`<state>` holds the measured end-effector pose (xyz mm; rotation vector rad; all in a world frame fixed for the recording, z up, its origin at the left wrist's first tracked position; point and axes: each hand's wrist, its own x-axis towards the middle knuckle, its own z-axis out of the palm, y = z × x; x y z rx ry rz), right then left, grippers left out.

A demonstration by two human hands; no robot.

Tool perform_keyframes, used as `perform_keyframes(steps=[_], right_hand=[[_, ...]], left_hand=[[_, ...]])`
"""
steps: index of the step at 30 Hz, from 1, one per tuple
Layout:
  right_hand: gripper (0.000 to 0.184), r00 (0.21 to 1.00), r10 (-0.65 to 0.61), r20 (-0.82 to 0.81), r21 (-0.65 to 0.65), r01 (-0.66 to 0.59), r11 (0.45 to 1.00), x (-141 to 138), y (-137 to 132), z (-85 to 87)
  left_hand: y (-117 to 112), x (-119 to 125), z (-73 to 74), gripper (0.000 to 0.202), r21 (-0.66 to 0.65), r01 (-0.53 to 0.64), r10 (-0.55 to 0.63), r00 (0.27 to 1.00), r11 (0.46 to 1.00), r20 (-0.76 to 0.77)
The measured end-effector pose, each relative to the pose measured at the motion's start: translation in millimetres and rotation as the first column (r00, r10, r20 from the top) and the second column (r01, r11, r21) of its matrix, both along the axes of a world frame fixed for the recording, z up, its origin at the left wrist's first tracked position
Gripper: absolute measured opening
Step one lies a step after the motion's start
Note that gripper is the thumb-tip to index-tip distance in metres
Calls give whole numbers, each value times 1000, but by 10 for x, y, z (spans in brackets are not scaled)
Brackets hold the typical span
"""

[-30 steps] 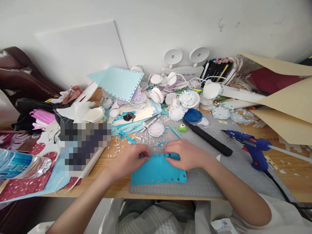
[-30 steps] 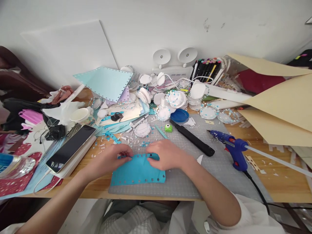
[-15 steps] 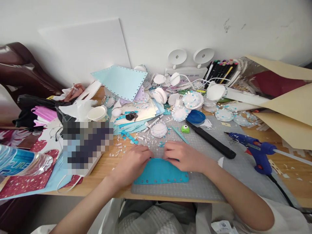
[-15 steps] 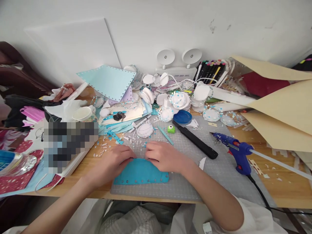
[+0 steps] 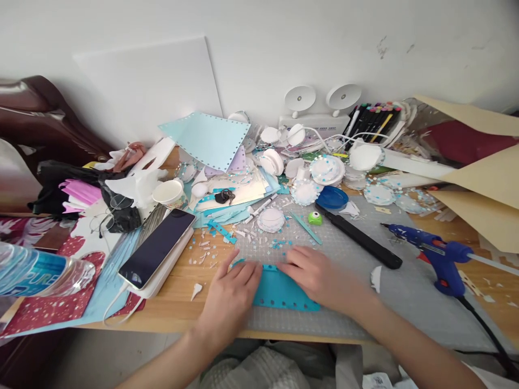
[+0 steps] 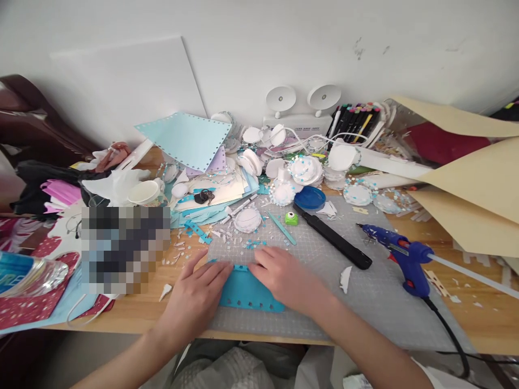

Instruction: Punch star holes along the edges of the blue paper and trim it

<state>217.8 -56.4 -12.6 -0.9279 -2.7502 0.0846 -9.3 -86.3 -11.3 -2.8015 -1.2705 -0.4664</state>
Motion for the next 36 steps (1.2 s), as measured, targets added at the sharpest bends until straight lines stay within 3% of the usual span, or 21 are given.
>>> perform_keyframes(steps=[7, 15, 20, 26, 31, 36], right_hand=[[36, 984, -174, -49, 78, 177, 981, -61, -360, -145], [35, 881, -396, -259, 15, 414, 910, -192, -537, -258], [28, 852, -427, -302, -9, 445, 895, -196, -560, -294], [31, 828, -430, -361, -46, 445, 895, -198, -545, -294], [31, 802, -468, -372, -95, 469, 878, -198, -546, -299], [36, 825, -406, -394, -33, 429, 903, -196, -541, -249]], left_hand=[[-239, 167, -58, 39, -2, -172, 172, 984, 985, -44], [-263, 250, -112, 41, -37, -196, 192, 978, 980, -77], [-258, 321, -82, 39, -10, -236, 234, 968, 972, -90], [-279, 510, -3, 56, 15, -298, 298, 948, 954, -114], [-322, 630, -45, 57, 46, -337, 340, 933, 940, -120], [-334, 628, -105, 59, 14, -345, 344, 934, 939, -96]])
